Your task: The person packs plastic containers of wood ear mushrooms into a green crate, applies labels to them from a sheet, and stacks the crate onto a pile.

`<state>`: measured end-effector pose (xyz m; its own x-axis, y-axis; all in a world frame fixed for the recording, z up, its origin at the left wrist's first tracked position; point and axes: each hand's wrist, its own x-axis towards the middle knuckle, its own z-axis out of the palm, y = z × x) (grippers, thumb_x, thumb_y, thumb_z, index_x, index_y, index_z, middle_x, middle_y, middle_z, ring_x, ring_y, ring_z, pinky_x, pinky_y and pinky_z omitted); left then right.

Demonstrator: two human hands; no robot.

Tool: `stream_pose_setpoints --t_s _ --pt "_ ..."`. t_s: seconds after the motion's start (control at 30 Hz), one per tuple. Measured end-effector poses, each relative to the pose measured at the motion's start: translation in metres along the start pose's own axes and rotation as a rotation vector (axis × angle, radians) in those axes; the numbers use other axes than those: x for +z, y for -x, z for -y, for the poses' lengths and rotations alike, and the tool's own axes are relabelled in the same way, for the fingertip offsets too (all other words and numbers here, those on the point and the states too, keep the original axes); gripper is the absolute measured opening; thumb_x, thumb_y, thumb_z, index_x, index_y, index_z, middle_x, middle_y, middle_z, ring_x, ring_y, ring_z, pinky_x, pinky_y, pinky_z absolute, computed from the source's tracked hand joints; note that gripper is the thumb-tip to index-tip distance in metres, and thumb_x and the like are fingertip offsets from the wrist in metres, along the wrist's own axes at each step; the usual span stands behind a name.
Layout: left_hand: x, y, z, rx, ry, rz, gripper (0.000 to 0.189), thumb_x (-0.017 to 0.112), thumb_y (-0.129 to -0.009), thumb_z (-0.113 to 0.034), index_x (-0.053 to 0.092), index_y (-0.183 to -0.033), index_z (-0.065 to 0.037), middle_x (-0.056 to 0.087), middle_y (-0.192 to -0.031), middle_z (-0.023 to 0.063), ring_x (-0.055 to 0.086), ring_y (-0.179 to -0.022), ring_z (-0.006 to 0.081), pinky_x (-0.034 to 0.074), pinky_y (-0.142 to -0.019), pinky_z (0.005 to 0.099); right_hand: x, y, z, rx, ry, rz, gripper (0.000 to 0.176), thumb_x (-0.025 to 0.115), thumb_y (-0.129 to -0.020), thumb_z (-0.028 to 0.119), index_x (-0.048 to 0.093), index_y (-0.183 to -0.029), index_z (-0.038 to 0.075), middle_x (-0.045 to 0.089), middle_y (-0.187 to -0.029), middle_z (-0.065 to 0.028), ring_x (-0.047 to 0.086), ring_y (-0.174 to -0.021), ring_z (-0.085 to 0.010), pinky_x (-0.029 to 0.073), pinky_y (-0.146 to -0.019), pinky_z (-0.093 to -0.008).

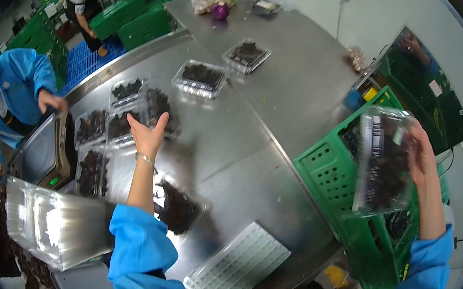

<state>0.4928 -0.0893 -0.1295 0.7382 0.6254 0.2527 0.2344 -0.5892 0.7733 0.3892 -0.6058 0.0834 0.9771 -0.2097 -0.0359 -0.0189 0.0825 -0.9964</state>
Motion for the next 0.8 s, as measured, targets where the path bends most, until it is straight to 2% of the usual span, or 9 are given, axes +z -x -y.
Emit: stream_pose_setpoints --t_s 0.13,0.2,0.27,0.33,0.47,0.5,0.7,0.77,0.8 --pt "0.048 -0.022 0.018 -0.137 0.118 -0.129 0.072 0.067 -0.068 -0.033 0.036 -0.122 0.005 0.05 -0.112 0.024 0.053 -0.097 0.0393 0.044 -0.086 0.0412 -0.138 -0.029 -0.034 0.403 -0.091 -0.107 0.04 0.055 -0.081 0.028 0.051 -0.114 0.006 0.056 -0.113 -0.0076 0.058 -0.094 -0.0233 0.047 -0.081 -0.0394" --pt "0.042 -0.015 -0.002 -0.656 0.858 0.027 0.058 0.064 -0.07 -0.032 0.044 -0.115 -0.001 0.055 -0.107 0.017 0.059 -0.088 0.0303 0.051 -0.074 0.0397 -0.19 -0.055 -0.074 0.403 -0.147 -0.169 0.048 0.053 -0.083 0.031 0.045 -0.122 0.005 0.048 -0.124 -0.0101 0.05 -0.109 -0.0246 0.04 -0.092 -0.0369" --pt "0.04 -0.003 -0.014 -0.722 1.306 0.164 0.045 0.061 -0.073 -0.033 0.05 -0.107 -0.008 0.059 -0.099 0.0117 0.061 -0.084 0.0235 0.054 -0.067 0.0372 -0.201 -0.079 -0.089 0.016 0.897 -0.381 0.056 0.051 -0.085 0.034 0.036 -0.13 0.004 0.036 -0.135 -0.0124 0.036 -0.123 -0.0239 0.029 -0.101 -0.035" --pt "0.04 -0.002 -0.038 -0.574 1.55 0.257 0.025 0.058 -0.078 -0.028 0.056 -0.094 -0.009 0.061 -0.094 0.008 0.061 -0.087 0.0241 0.052 -0.076 0.0403 -0.12 -0.098 -0.049 -0.065 0.92 -0.229 0.062 0.051 -0.087 0.034 0.027 -0.135 0.003 0.026 -0.14 -0.013 0.024 -0.13 -0.0227 0.02 -0.105 -0.0336" --pt "0.069 -0.022 -0.074 -0.584 1.649 0.308 0.027 0.061 -0.078 -0.028 0.056 -0.092 -0.006 0.059 -0.089 0.008 0.057 -0.088 0.0236 0.048 -0.083 0.0389 0.046 -0.174 -0.023 -0.306 0.883 0.363 0.053 0.053 -0.084 0.029 0.037 -0.127 0.002 0.043 -0.127 -0.0129 0.045 -0.112 -0.0216 0.036 -0.093 -0.0343" --pt "0.077 -0.021 -0.085 -0.629 1.652 0.363 0.029 0.061 -0.078 -0.029 0.055 -0.093 -0.006 0.059 -0.09 0.0083 0.056 -0.09 0.0236 0.047 -0.083 0.0387 0.089 -0.188 -0.028 -0.089 0.763 0.402 0.055 0.054 -0.084 0.032 0.039 -0.124 -0.001 0.044 -0.125 -0.0153 0.047 -0.109 -0.0231 0.042 -0.087 -0.0335" --pt "0.149 -0.048 -0.065 -0.655 1.535 0.278 0.049 0.062 -0.078 -0.035 0.046 -0.11 -0.002 0.052 -0.106 0.0116 0.053 -0.094 0.0219 0.046 -0.08 0.0368 0.221 -0.3 -0.131 0.468 0.864 0.308 0.061 0.052 -0.084 0.042 0.036 -0.127 0.001 0.039 -0.128 -0.0141 0.044 -0.109 -0.0244 0.051 -0.071 -0.0372" --pt "0.149 -0.064 -0.057 -0.621 0.937 0.177 0.072 0.067 -0.073 -0.038 0.035 -0.123 0.002 0.049 -0.112 0.0166 0.05 -0.102 0.0231 0.043 -0.086 0.0372 0.242 -0.33 -0.156 0.521 0.816 0.228 0.064 0.054 -0.082 0.045 0.035 -0.128 0.003 0.039 -0.126 -0.0125 0.045 -0.106 -0.0224 0.052 -0.071 -0.0359" --pt "0.15 -0.072 -0.054 -0.631 0.942 0.174 0.072 0.067 -0.073 -0.038 0.035 -0.123 0.002 0.049 -0.112 0.0166 0.05 -0.102 0.0231 0.043 -0.086 0.0372 0.249 -0.341 -0.17 0.557 0.728 0.162 0.064 0.055 -0.081 0.045 0.037 -0.127 0.005 0.039 -0.127 -0.0127 0.044 -0.108 -0.0232 0.052 -0.071 -0.0367"
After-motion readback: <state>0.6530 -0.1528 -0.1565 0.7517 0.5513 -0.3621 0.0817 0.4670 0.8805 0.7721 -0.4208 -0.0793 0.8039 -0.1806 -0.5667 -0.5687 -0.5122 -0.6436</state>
